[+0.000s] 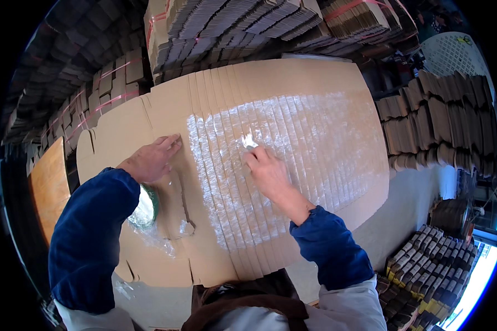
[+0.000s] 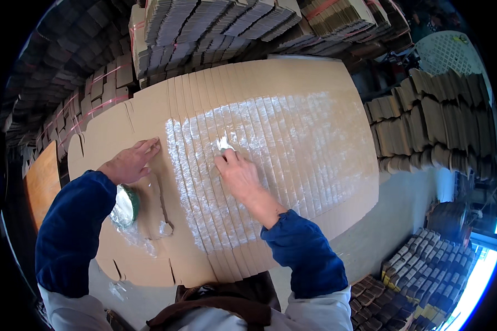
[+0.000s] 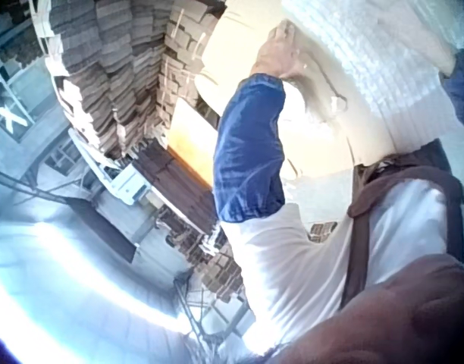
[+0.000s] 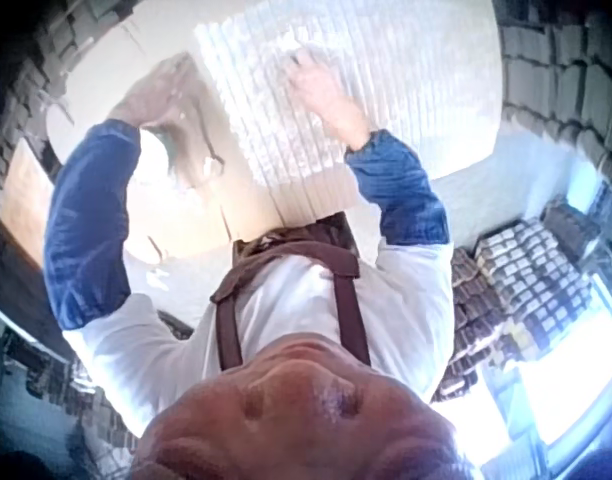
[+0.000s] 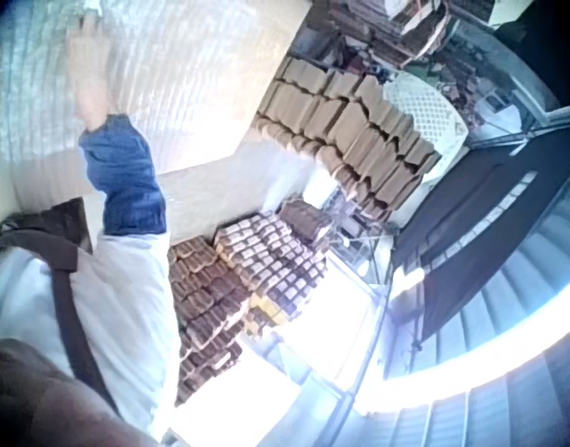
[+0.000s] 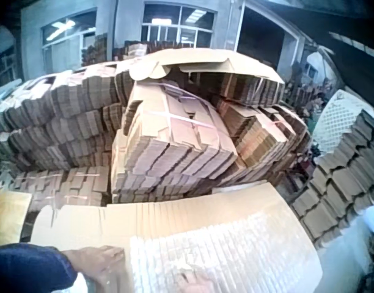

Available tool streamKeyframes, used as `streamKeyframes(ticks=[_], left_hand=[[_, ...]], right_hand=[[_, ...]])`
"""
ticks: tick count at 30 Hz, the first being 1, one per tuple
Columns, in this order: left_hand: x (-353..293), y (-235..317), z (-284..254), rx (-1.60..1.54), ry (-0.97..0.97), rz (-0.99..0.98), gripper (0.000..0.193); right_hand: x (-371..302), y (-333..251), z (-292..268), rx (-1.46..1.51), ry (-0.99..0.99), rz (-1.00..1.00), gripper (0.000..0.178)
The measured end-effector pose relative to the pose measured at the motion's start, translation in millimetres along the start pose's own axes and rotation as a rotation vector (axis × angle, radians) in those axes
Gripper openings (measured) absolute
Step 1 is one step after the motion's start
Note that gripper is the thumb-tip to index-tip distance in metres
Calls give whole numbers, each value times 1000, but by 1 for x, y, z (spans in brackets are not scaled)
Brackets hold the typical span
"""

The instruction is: The person spreads a white paste onto a large corrugated cardboard sheet using a small tool. They repeatedly scoop the paste from a container and apply it in sections across the surface of the cardboard.

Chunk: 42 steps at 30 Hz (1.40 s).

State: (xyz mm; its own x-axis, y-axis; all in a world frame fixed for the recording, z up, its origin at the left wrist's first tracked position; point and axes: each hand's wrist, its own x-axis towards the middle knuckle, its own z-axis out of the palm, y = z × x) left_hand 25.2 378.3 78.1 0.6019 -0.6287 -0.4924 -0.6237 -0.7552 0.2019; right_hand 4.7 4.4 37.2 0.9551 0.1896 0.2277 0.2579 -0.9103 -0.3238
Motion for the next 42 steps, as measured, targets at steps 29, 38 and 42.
streamKeyframes(ticks=[29,38,42], left_hand=[[0,-6,13,-32,-38,-12,68],[2,-6,7,2,-67,-11,69],[0,-13,11,-30,-68,-28,70]], right_hand=[[-45,-11,4,-32,7,102,34],[-60,33,-6,-137,31,273,25],[-59,-5,-14,-159,21,280,25]])
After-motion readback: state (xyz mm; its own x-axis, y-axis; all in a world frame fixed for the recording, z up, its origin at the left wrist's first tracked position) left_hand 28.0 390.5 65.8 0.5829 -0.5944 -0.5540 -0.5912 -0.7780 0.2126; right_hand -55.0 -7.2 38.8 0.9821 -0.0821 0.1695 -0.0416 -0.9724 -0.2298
